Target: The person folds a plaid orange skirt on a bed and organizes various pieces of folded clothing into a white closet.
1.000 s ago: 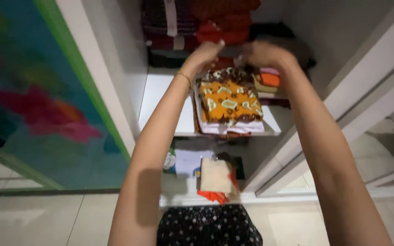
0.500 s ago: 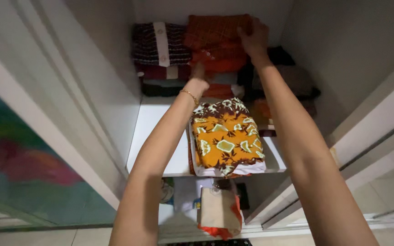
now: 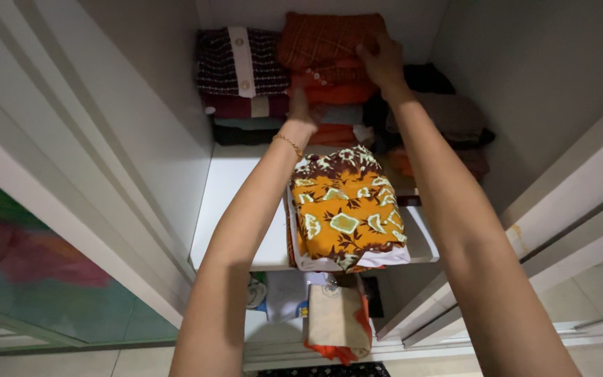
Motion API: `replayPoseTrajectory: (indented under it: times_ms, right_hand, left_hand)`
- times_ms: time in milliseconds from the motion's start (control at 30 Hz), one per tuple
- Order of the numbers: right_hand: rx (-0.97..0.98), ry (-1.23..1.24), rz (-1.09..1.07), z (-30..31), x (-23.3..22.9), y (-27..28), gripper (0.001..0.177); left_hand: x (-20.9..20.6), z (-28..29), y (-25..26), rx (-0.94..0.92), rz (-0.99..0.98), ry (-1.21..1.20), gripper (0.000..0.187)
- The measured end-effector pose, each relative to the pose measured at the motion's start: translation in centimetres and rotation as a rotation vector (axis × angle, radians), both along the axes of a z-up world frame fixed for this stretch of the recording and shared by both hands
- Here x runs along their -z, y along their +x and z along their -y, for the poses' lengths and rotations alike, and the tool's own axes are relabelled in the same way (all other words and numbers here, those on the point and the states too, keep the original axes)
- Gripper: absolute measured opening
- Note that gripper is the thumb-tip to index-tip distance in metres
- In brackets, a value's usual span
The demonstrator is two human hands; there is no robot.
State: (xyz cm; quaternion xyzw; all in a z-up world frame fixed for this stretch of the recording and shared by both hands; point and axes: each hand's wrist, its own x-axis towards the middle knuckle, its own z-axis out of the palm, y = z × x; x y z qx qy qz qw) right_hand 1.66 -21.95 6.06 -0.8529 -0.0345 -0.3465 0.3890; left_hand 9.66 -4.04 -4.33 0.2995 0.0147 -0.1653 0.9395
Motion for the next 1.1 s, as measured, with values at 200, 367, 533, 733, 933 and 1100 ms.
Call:
replayPoseTrajectory:
  times_ms: [200,367,533,733,933,1100]
  right_hand:
    - [-0.015,0.076,-0.104,-0.2,0.0,-0.6,0.063]
    - [-0.015,-0.002,-0.059,0.3,0.6,0.7,0.067]
    - [-0.081,0.173,-0.141,1.3,0.8,2.8,0.073]
    - [-0.144,0.520,-0.308,1.4,-0.9,2.2,0.075]
    - [-0.346,0.746,-0.193,4.4,2.2,6.4,0.068]
    - [-0.417,0.668,-0.003,4.0,0.0,5.2,0.065]
  left_hand:
    - [0.9,-0.2,1.3,0.043,0.042,0.048,0.081]
    - [-0.2,-0.7,0.1,0.056,0.027,0.034,0.079]
    - [-2.3,-1.8,-2.2,0.159,0.378,-0.244,0.085]
    - [-3.7,-1.3,-4.4,0.144,0.097,-0.296,0.122]
    - [-6.0,-0.7,-6.3,0.202,0.163,-0.441,0.132]
    - [-7.2,-3.1,-10.1,0.277,0.370,-0.513,0.119]
